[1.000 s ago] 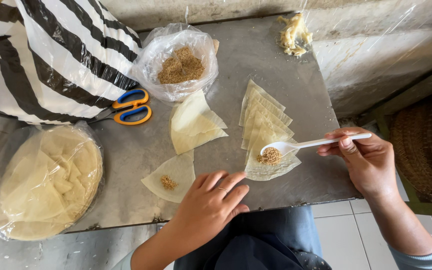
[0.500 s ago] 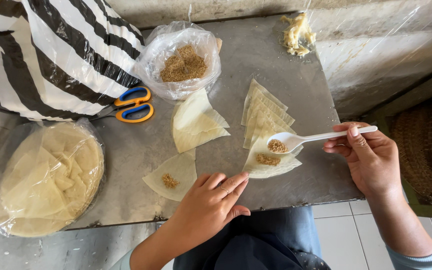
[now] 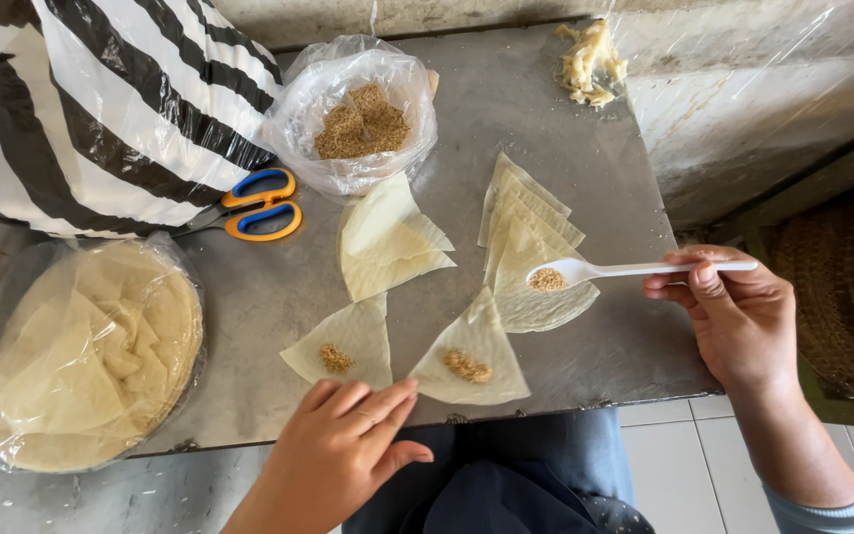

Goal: The person places a granular filling onto small triangular dough sheets using a spoon and folds them into layered triangle shapes by hand.

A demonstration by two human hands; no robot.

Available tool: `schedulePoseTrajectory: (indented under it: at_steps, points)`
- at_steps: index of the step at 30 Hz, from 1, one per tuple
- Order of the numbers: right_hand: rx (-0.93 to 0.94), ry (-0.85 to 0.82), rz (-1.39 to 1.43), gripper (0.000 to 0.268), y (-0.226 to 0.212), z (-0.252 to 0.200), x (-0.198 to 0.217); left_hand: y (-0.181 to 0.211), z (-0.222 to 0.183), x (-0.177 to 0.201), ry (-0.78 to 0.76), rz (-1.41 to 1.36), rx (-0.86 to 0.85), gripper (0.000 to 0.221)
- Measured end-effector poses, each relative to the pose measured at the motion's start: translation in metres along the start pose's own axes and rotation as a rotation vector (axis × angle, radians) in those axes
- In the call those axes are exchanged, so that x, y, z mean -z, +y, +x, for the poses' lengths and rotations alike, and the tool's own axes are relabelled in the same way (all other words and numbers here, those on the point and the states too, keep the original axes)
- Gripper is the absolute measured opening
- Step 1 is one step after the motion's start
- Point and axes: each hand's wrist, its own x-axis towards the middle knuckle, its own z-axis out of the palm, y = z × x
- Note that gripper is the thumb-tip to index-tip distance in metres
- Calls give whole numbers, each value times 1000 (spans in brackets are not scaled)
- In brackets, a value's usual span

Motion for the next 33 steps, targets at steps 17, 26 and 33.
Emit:
schedulePoseTrajectory:
  at_steps: [17,26,33]
  points:
    - [-82,39,-175,26,-11,6,-14,-3,-10,10,10,19,97,50]
    - [-104,11,-78,28,-26,32,-24,-18,-12,15,138,87,132,49]
    - [123,-130,-141,26,-57,95,-86,-53,-18,18,351,-63,478,40]
